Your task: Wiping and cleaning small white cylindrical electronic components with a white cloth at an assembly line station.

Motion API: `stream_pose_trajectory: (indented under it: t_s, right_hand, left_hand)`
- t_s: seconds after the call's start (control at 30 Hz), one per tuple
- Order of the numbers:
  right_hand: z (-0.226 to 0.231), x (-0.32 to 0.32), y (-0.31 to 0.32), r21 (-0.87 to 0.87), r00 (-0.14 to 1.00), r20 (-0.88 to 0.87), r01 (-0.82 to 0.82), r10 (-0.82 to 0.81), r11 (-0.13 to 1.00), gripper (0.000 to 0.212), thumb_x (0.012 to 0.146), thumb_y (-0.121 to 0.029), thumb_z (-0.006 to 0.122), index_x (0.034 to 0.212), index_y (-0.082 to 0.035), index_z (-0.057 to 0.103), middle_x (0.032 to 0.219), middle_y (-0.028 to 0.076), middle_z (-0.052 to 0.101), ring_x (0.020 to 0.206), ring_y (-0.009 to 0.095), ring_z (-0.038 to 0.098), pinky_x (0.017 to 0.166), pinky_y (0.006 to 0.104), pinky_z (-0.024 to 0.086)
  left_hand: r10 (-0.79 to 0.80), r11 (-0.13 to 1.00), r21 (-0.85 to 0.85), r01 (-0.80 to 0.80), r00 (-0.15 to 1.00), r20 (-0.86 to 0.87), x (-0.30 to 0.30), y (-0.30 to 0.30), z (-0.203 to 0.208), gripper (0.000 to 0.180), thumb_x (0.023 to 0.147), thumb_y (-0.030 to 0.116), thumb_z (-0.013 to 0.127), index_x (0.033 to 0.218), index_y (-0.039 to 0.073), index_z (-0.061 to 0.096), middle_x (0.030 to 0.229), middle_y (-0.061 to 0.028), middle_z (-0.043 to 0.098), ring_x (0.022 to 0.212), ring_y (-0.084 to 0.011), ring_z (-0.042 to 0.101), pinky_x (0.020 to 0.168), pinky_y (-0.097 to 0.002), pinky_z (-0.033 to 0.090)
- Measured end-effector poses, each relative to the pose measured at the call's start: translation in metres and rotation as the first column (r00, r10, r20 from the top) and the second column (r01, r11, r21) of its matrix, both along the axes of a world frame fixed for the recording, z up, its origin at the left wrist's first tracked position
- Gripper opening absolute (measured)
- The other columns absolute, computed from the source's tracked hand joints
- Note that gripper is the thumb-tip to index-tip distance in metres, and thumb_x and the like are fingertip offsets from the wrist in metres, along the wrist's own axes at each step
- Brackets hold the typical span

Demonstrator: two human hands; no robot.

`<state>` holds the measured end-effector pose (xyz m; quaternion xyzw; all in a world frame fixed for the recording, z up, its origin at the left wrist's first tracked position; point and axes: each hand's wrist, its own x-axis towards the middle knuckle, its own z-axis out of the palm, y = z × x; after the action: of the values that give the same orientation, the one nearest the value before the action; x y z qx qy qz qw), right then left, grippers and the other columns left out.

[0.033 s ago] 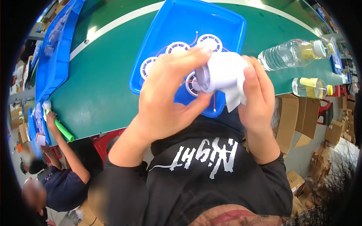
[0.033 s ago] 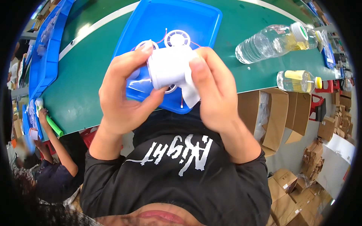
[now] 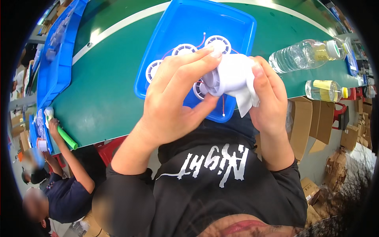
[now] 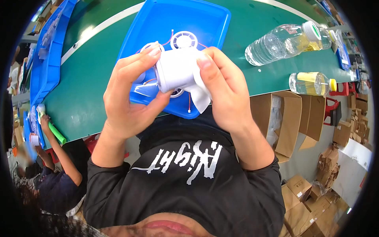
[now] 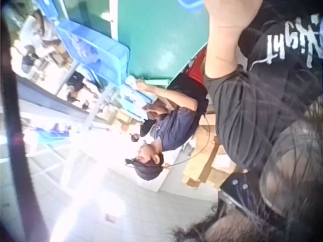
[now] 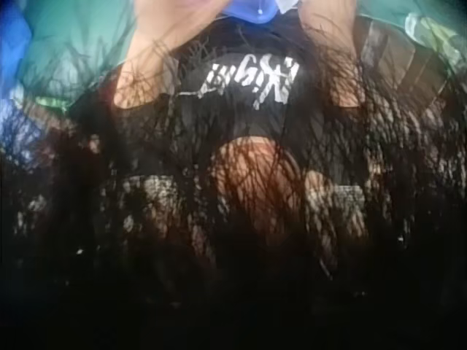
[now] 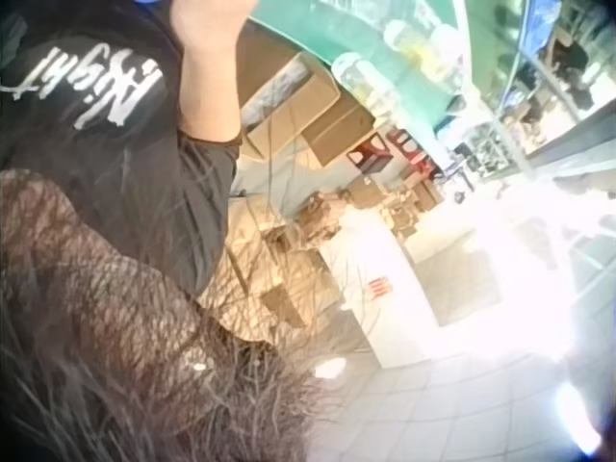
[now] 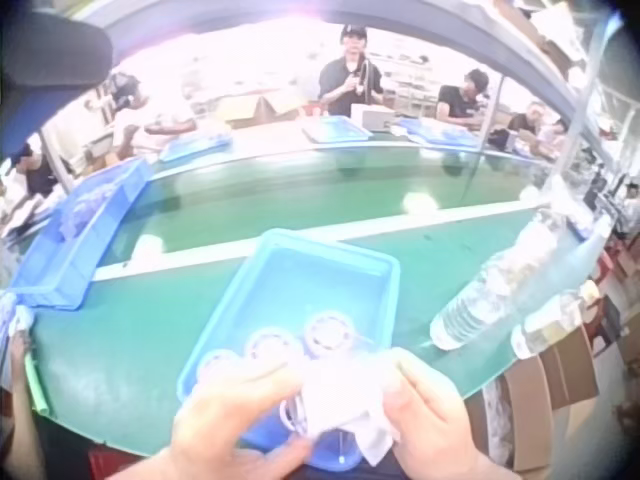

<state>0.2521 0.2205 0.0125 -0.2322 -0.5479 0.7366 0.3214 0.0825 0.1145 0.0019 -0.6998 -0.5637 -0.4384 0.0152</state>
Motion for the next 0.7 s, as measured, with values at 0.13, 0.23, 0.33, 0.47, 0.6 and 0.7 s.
stream_pose_trajectory:
  t_s: [0.13, 0.23, 0.33, 0.47, 0.6, 0.7]
  right_hand:
    - [-0.009, 0.002, -0.001, 0.377, 0.992, -0.07, 0.119, -0.1, 0.919, 0.023, 0.103, -0.022, 0.047, 0.095, -0.002, 0.055, 0.084, 0.002, 0.054, 0.074, 0.006, 0.045, 0.065, 0.0216, 0.038]
    - [-0.017, 0.01, 0.007, 0.794, 0.976, -0.125, 0.206, -0.179, 0.572, 0.022, 0.102, -0.021, 0.05, 0.094, -0.001, 0.054, 0.086, 0.007, 0.054, 0.074, 0.013, 0.047, 0.065, 0.0253, 0.04]
    - [-0.013, 0.012, 0.001, 0.863, 0.979, -0.112, 0.182, -0.172, 0.471, 0.019, 0.098, -0.018, 0.056, 0.092, -0.001, 0.052, 0.085, 0.01, 0.054, 0.072, 0.019, 0.048, 0.064, 0.0291, 0.041]
    - [-0.022, 0.012, 0.002, 0.887, 0.978, -0.141, 0.193, -0.152, 0.42, 0.018, 0.097, -0.018, 0.057, 0.093, -0.001, 0.052, 0.086, 0.01, 0.056, 0.071, 0.018, 0.049, 0.062, 0.0291, 0.041]
    - [-0.007, 0.01, -0.011, 0.413, 0.996, -0.01, 0.085, -0.088, 0.907, 0.022, 0.103, -0.023, 0.049, 0.095, -0.003, 0.053, 0.087, 0.005, 0.056, 0.072, 0.007, 0.047, 0.062, 0.0235, 0.04]
    - [-0.002, 0.012, -0.007, 0.106, 1.0, -0.017, 0.013, -0.011, 0.994, 0.025, 0.105, -0.024, 0.043, 0.097, -0.003, 0.053, 0.085, 0.001, 0.054, 0.073, 0.003, 0.045, 0.063, 0.0203, 0.038]
  left_hand:
    - [-0.023, 0.998, 0.058, 0.009, 0.972, 0.234, 0.008, 0.007, -0.001, 0.064, 0.065, -0.003, 0.079, 0.125, -0.001, 0.056, 0.12, -0.0171, 0.062, 0.108, -0.0305, 0.063, 0.09, -0.037, 0.051]
    - [-0.054, 0.963, -0.128, 0.236, 0.64, 0.766, 0.016, -0.001, 0.008, 0.062, 0.082, 0.003, 0.074, 0.136, -0.004, 0.045, 0.126, -0.0161, 0.059, 0.117, -0.0236, 0.058, 0.097, -0.0357, 0.049]
    - [-0.046, 0.894, -0.098, 0.437, 0.307, 0.95, 0.011, -0.005, 0.018, 0.066, 0.089, 0.012, 0.069, 0.14, -0.012, 0.035, 0.138, -0.0241, 0.049, 0.127, -0.0294, 0.052, 0.104, -0.0369, 0.043]
    - [-0.044, 0.886, -0.125, 0.447, 0.349, 0.936, 0.008, -0.005, 0.019, 0.066, 0.087, 0.011, 0.072, 0.138, -0.014, 0.037, 0.133, -0.0255, 0.053, 0.123, -0.0296, 0.056, 0.103, -0.0379, 0.045]
    - [-0.112, 0.947, -0.091, 0.309, 0.58, 0.807, 0.006, -0.004, 0.011, 0.055, 0.08, -0.001, 0.076, 0.13, -0.005, 0.054, 0.125, -0.0178, 0.061, 0.116, -0.0247, 0.061, 0.094, -0.0358, 0.052]
    - [-0.165, 0.983, -0.036, 0.179, 0.954, 0.251, -0.002, -0.001, 0.01, 0.059, 0.076, -0.001, 0.078, 0.129, -0.002, 0.054, 0.13, -0.018, 0.06, 0.119, -0.028, 0.06, 0.095, -0.0388, 0.052]
